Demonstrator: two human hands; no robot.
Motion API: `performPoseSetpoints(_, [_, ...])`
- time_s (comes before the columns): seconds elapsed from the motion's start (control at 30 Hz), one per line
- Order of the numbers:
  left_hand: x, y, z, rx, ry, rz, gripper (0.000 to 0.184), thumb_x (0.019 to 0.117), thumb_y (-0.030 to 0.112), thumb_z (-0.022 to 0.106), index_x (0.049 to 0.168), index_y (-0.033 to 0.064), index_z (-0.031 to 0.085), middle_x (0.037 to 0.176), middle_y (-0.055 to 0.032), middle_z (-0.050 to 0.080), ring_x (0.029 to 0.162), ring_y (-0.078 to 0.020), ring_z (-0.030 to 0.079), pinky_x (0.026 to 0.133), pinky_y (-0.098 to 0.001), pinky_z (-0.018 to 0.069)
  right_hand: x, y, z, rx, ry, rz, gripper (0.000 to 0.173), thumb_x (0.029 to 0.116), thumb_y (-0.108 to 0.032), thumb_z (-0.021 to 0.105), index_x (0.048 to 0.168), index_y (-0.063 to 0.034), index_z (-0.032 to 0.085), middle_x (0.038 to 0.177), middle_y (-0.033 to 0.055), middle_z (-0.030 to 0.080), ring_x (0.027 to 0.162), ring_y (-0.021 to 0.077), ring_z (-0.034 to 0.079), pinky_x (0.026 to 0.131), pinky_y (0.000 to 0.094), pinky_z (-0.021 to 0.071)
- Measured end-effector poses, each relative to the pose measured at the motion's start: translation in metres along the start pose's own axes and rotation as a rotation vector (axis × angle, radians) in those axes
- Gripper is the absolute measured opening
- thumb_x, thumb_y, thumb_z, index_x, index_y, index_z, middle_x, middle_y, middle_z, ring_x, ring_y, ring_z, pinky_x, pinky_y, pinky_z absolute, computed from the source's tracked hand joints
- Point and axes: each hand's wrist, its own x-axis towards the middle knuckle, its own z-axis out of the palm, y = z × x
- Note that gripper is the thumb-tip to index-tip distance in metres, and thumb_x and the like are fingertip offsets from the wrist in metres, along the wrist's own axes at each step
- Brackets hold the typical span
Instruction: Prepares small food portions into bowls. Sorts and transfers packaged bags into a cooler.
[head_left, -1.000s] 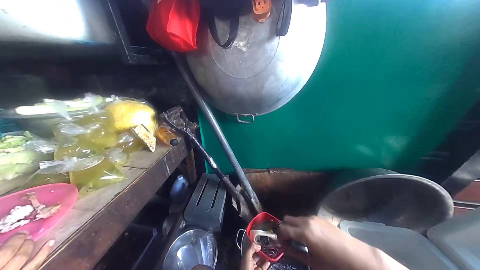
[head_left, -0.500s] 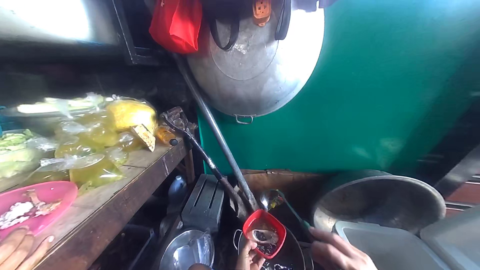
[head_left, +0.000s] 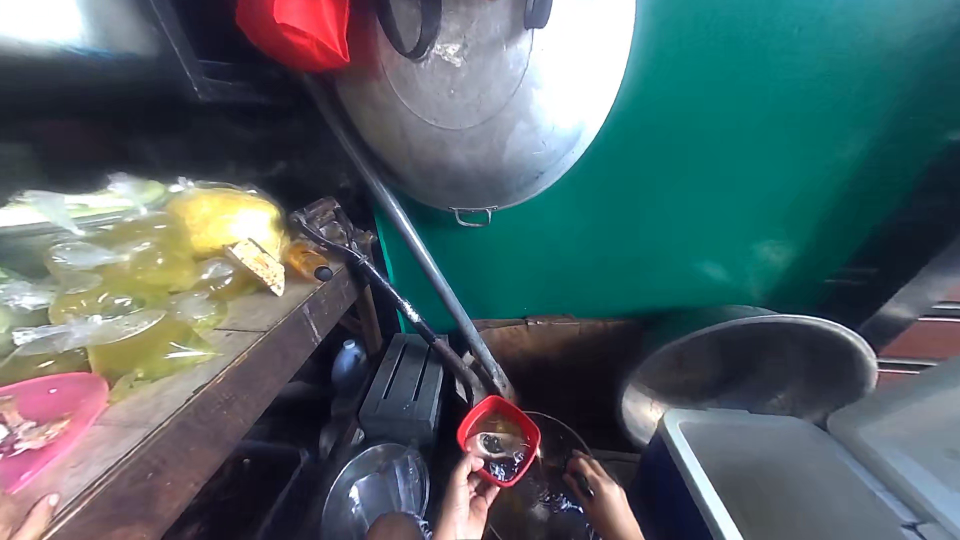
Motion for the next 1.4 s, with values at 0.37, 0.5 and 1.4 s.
performPoseSetpoints(0.37, [0.006,0.0,-0.023,-0.063,0.1,0.024,0.014,0.1001,0.008,0.048,0.112,0.0022,0.052,0.098,-0.0143,0.059,0.085,-0.0242,0.063,0.08,-0.0409,0.0561,0.022,0.01,0.009,0.294,0.29,0.687,0.033,0.1027,-0.03,0.063,0.118,-0.0014,0.067,0.093,0.0206,0.073,0.081,0.0355,0.072,0.077,0.0584,0.0561])
performPoseSetpoints(0.5, [0.005,-0.012,-0.025,-0.074,0.124,0.03,0.014,0.1003,0.008,0.047,0.112,0.0025,0.051,0.098,-0.0134,0.058,0.084,-0.0232,0.062,0.079,-0.0402,0.0558,0.04,-0.012,-0.03,0.347,0.297,0.686,0.029,0.1031,-0.03,0.063,0.114,-0.0036,0.067,0.083,0.0124,0.072,0.066,0.024,0.07,0.066,0.0463,0.0589])
performPoseSetpoints(1.4, [-0.008,-0.05,0.027,-0.017,0.036,-0.02,0.028,0.1018,0.009,0.044,0.129,0.0011,0.046,0.108,-0.015,0.051,0.093,-0.0241,0.055,0.084,-0.041,0.0506,-0.05,-0.124,-0.085,0.358,0.516,-0.182,0.016,0.0939,-0.006,0.068,0.098,0.0094,0.07,0.096,0.0187,0.071,0.089,0.0179,0.072,0.083,0.0316,0.0618])
